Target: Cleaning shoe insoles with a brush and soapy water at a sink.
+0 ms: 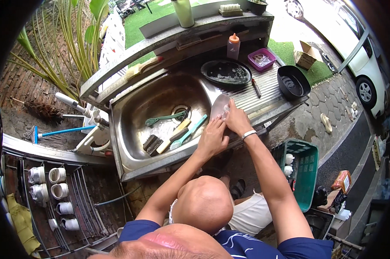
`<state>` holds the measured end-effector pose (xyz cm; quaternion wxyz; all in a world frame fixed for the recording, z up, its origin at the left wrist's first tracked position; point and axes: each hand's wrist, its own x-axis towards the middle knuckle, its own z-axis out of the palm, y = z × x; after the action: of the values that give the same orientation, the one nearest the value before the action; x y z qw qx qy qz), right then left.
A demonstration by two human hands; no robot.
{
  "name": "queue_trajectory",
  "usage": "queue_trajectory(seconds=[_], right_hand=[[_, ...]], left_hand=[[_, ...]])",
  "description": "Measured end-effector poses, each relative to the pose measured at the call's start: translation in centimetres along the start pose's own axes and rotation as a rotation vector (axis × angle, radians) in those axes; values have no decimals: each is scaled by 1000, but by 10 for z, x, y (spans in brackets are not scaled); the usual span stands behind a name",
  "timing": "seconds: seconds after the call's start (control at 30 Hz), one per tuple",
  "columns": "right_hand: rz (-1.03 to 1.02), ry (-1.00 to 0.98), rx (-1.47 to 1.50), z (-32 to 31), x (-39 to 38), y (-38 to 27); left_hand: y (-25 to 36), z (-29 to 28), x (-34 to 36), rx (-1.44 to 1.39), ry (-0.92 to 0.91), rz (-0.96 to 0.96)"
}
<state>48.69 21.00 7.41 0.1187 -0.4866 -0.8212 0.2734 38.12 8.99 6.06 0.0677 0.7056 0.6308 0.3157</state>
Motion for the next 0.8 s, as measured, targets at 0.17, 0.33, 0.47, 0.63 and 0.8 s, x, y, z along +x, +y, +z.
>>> queue_trajectory(seconds=[0.17,0.33,0.47,0.63,0.8], right_hand=[[-66,-22,-28,-13,10,14],[-86,-92,-15,-2,14,-15],[76,-50,-69,-15,10,-16],[-6,-297,-82,-27,5,-9],[6,-49,-139,-20,27,-17]], left_hand=[[4,-8,12,-87,-27,-14],[-17,-4,2,52,75,-4],[1,-5,10,13,-11,-16],[-5,2,-2,-12,45,-36],[3,-3,3,40,53,13]])
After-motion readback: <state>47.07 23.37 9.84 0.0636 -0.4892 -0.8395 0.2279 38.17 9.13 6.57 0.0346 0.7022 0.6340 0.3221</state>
